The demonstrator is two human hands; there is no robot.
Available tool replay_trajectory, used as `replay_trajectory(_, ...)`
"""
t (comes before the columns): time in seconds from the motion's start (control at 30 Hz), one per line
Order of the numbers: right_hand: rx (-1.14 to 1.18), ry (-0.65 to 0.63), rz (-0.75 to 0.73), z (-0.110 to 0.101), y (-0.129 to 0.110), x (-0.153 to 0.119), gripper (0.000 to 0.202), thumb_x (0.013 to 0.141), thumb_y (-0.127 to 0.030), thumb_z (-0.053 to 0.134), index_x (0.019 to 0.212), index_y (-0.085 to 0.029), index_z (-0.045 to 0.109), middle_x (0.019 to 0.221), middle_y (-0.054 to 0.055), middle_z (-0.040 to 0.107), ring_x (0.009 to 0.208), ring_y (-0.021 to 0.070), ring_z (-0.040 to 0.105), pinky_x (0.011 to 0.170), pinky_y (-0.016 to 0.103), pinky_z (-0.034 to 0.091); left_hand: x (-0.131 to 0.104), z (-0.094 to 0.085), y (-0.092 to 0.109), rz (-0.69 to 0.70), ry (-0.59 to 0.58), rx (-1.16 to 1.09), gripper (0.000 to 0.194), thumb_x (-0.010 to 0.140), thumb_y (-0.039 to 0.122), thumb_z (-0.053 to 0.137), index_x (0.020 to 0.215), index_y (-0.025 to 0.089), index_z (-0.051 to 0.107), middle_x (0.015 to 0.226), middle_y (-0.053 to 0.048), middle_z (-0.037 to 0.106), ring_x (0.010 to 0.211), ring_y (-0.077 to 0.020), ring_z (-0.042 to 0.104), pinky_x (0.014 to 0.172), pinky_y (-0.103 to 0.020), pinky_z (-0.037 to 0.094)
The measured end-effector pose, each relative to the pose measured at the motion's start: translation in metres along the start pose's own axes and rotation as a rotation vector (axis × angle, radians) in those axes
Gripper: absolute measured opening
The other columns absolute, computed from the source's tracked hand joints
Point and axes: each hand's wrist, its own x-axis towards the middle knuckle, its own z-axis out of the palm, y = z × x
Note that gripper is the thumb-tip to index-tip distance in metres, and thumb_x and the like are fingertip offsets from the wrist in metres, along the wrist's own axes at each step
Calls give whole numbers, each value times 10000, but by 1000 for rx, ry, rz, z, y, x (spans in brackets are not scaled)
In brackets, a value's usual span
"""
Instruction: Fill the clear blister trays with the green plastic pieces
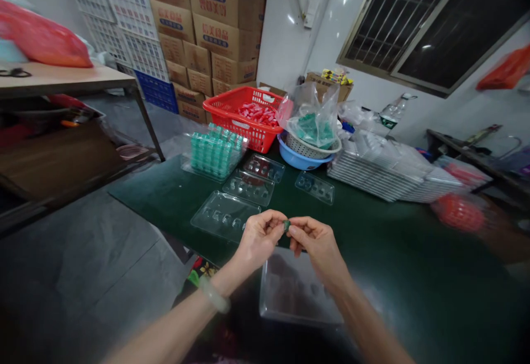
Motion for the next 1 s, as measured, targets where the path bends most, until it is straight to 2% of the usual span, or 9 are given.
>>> replay_trajectory(0.17, 39, -104, 66, 13, 2, 20, 190, 701, -315, 632, 821, -168, 613, 629, 5, 565, 540, 108, 511, 427, 211, 412, 6, -18, -7, 64, 61, -16, 89, 721, 206, 580, 765, 131, 598, 627, 11, 526, 582, -92, 484, 556, -210, 396)
replay_trajectory(0.37, -100, -173, 45, 40, -9, 55, 147, 681, -261, 624, 769, -158, 565, 550, -27, 530, 425, 78, 456, 378, 195, 376, 26, -59, -17, -190, 33, -316, 223, 668, 244, 654, 839, 122, 577, 675, -13, 570, 567, -101, 512, 462, -193, 378)
replay_trajectory(0.47, -200, -170, -44, 47, -13, 100, 173, 682, -276, 608, 796, -157, 557, 562, -23, 536, 453, 94, 480, 377, 192, 379, 29, -83, -14, -206, 116, -257, 243, 676, 282, 655, 846, 126, 578, 721, -18, 573, 579, -95, 497, 474, -192, 388)
replay_trajectory(0.57, -429, -64, -214, 51, -6, 169, 186, 687, -299, 582, 800, -151, 565, 597, -4, 560, 529, 123, 532, 419, 203, 403, 16, -99, -7, -199, 184, -95, 201, 720, 289, 617, 835, 130, 572, 710, -10, 562, 580, -83, 471, 515, -191, 383)
replay_trajectory(0.63, -671, 23, -297, 54, 3, 215, 155, 691, -273, 556, 783, -150, 577, 638, 10, 589, 564, 128, 548, 480, 220, 425, 2, -104, -5, -190, 133, -12, 167, 754, 289, 582, 813, 133, 571, 731, -14, 554, 608, -87, 470, 547, -196, 381)
replay_trajectory(0.73, -824, 52, -321, 60, 18, 266, 151, 670, -219, 553, 801, -163, 603, 711, 16, 617, 629, 136, 563, 562, 237, 432, -16, -107, -7, -159, 15, 77, 169, 798, 301, 523, 786, 140, 573, 788, -31, 542, 642, -100, 471, 560, -207, 379)
replay_trajectory(0.83, -903, 30, -328, 64, 29, 287, 199, 661, -199, 557, 848, -205, 627, 761, -1, 630, 687, 138, 567, 603, 237, 417, -27, -110, -12, -132, 0, 129, 172, 816, 293, 496, 772, 146, 573, 809, -37, 537, 657, -105, 471, 566, -209, 378)
replay_trajectory(1.0, -1026, -2, -334, 67, 39, 294, 201, 680, -222, 563, 860, -238, 651, 771, -14, 643, 722, 140, 571, 618, 233, 393, -28, -117, -15, -89, 13, 137, 154, 827, 269, 483, 768, 153, 564, 803, -32, 533, 660, -100, 473, 576, -199, 378)
